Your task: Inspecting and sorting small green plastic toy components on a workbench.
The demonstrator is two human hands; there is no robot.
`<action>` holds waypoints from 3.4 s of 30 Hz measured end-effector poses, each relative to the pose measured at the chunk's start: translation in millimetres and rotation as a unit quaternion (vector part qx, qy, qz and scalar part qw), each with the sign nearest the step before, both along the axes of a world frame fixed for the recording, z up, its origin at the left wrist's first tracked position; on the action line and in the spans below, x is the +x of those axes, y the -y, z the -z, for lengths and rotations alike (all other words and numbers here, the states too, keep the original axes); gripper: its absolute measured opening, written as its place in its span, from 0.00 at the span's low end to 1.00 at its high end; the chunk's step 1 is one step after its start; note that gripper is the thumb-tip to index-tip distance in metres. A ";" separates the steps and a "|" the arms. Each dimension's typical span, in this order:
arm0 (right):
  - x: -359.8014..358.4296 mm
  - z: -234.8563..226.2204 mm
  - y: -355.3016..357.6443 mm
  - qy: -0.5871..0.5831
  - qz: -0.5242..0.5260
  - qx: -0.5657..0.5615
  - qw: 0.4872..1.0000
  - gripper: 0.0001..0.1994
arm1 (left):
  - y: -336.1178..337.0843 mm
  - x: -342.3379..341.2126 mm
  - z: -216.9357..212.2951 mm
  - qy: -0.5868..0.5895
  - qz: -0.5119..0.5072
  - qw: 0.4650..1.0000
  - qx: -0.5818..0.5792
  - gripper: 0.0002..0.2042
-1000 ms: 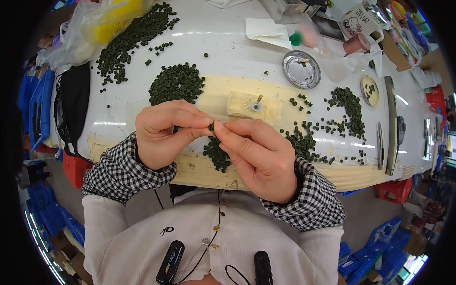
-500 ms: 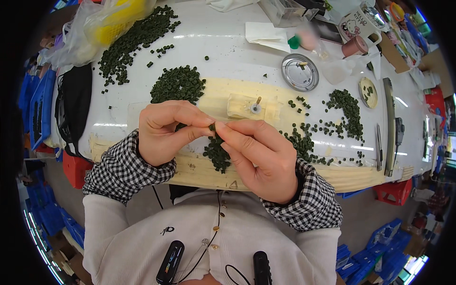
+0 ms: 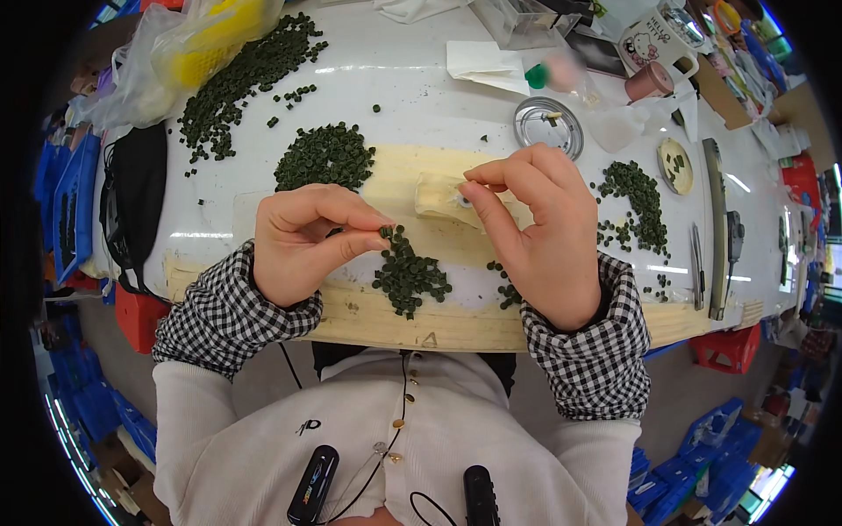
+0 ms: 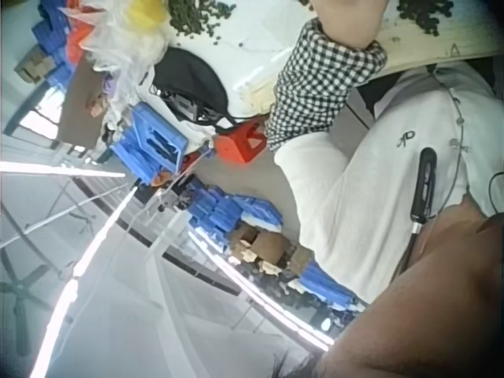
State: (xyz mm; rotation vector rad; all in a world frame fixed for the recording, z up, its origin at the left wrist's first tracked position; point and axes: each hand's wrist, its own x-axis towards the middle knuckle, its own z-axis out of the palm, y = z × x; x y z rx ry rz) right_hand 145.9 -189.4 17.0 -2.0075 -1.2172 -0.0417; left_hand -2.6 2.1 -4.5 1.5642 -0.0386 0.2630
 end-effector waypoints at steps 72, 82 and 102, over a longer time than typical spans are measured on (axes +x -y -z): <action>-45.7 2.6 4.0 -0.148 -0.148 0.056 0.976 0.18 | 0.1 0.9 4.7 0.057 -0.027 0.996 0.067 0.09; -46.9 4.3 5.7 -0.191 -0.128 0.061 0.971 0.18 | -0.1 2.4 3.7 0.055 -0.016 0.998 0.024 0.08; -30.0 -9.0 24.1 -0.087 0.023 0.065 0.994 0.08 | -3.5 1.8 -1.9 -0.002 0.023 0.993 0.112 0.09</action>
